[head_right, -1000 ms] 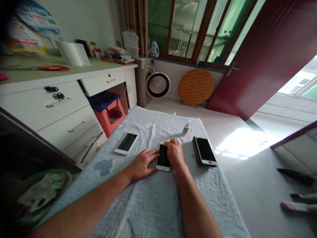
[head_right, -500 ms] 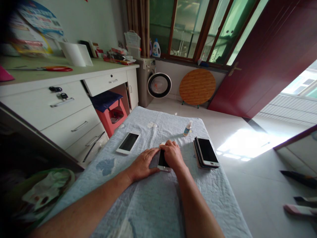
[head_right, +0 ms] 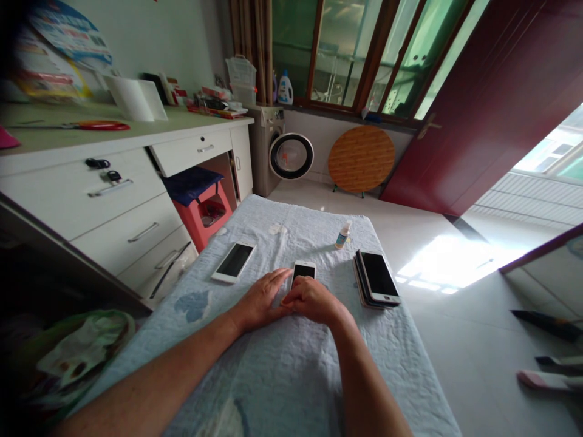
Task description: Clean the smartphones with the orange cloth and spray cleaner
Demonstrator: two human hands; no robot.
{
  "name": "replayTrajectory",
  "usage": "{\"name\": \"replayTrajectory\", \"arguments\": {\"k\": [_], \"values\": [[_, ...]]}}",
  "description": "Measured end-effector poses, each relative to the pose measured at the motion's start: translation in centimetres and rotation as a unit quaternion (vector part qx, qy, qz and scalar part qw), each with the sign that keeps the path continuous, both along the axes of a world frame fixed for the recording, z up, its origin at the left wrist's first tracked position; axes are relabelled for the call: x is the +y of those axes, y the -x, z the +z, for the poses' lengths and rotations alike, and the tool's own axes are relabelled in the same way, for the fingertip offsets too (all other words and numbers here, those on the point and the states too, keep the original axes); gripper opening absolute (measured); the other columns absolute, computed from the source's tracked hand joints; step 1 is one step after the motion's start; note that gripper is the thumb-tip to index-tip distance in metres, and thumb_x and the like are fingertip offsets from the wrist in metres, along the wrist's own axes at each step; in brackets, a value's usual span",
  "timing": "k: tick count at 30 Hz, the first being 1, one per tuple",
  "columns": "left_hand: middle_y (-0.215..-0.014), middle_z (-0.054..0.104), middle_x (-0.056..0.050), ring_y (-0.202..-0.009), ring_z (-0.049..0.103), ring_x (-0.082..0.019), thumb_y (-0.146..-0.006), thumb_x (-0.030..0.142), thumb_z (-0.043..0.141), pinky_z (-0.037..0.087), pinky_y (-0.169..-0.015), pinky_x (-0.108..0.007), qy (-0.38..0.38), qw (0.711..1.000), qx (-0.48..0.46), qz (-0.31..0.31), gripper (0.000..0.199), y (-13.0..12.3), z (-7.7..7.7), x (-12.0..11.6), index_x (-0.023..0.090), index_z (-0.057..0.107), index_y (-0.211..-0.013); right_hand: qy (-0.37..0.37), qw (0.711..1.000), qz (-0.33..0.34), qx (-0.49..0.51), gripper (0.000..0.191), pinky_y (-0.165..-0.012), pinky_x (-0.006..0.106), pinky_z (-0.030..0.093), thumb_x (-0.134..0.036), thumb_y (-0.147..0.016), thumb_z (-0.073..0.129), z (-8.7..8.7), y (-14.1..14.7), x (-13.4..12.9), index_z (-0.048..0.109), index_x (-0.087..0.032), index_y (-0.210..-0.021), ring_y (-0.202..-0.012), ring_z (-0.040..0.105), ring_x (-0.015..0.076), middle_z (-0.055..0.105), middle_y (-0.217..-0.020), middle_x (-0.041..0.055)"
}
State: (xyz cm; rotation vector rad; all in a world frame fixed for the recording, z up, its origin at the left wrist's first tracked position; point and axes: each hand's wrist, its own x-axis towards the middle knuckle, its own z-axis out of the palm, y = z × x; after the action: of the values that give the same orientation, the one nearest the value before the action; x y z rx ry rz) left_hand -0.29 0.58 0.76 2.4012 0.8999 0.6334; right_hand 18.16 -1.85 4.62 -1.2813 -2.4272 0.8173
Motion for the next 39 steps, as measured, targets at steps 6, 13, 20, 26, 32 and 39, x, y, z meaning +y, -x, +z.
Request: {"name": "replayTrajectory", "arguments": {"k": [6, 13, 20, 26, 32, 39], "values": [[-0.138, 0.046, -0.016, -0.129, 0.043, -0.03, -0.074, 0.042, 0.069, 0.034, -0.108, -0.047, 0.008, 1.0, 0.003, -0.005, 0.076, 0.0, 0.2, 0.0, 0.017, 0.035, -0.137, -0.061, 0.995, -0.081, -0.017, 0.027, -0.076, 0.025, 0.037, -0.01, -0.082, 0.051, -0.7, -0.4, 0.3, 0.075, -0.022, -0.086, -0.078, 0.051, 0.0135, 0.058, -0.078, 0.0024], [-0.127, 0.053, -0.013, -0.118, 0.05, -0.029, -0.072, 0.038, 0.072, 0.039, -0.103, -0.045, -0.002, 1.0, -0.013, 0.019, 0.069, -0.1, -0.2, -0.2, 0.018, 0.04, -0.13, -0.141, 0.965, -0.202, -0.088, 0.03, -0.081, 0.028, 0.034, -0.014, -0.089, 0.046, -2.0, 0.2, 1.7, 0.071, -0.026, -0.102, -0.089, 0.047, 0.0175, 0.057, -0.092, 0.0051], [-0.125, 0.055, -0.008, -0.111, 0.052, -0.028, -0.073, 0.037, 0.072, 0.041, -0.099, -0.042, -0.026, 0.999, 0.017, -0.008, 0.054, 0.0, 0.1, -0.1, 0.022, 0.055, -0.122, -0.165, 0.94, -0.262, -0.145, 0.026, -0.079, 0.031, 0.03, -0.026, -0.093, 0.044, -2.8, 0.7, 2.6, 0.067, -0.031, -0.106, -0.091, 0.042, 0.0214, 0.056, -0.099, 0.0064], [-0.131, 0.056, -0.003, -0.104, 0.054, -0.027, -0.079, 0.038, 0.067, 0.041, -0.097, -0.042, -0.031, 0.998, 0.038, -0.038, 0.048, 0.0, 0.5, -0.1, 0.023, 0.058, -0.124, -0.161, 0.932, -0.283, -0.159, 0.025, -0.08, 0.032, 0.029, -0.024, -0.093, 0.044, -2.9, 0.8, 2.7, 0.066, -0.03, -0.103, -0.094, 0.04, 0.023, 0.054, -0.102, 0.0068], [-0.133, 0.055, -0.005, -0.108, 0.053, -0.027, -0.08, 0.04, 0.067, 0.041, -0.098, -0.042, -0.034, 0.998, 0.05, -0.029, 0.048, 0.1, 0.6, -0.2, 0.021, 0.059, -0.123, -0.137, 0.921, -0.321, -0.174, 0.031, -0.079, 0.03, 0.029, -0.021, -0.093, 0.041, -2.6, 0.2, 2.8, 0.065, -0.029, -0.11, -0.093, 0.041, 0.0212, 0.054, -0.101, 0.0069], [-0.135, 0.054, -0.007, -0.11, 0.054, -0.027, -0.078, 0.038, 0.069, 0.04, -0.098, -0.042, -0.036, 0.998, 0.046, -0.028, 0.049, 0.1, 0.3, -0.1, 0.021, 0.059, -0.123, -0.122, 0.902, -0.364, -0.196, 0.032, -0.076, 0.028, 0.032, -0.021, -0.09, 0.042, -2.3, -1.4, 2.3, 0.069, -0.027, -0.106, -0.087, 0.046, 0.0195, 0.057, -0.095, 0.007]]}}
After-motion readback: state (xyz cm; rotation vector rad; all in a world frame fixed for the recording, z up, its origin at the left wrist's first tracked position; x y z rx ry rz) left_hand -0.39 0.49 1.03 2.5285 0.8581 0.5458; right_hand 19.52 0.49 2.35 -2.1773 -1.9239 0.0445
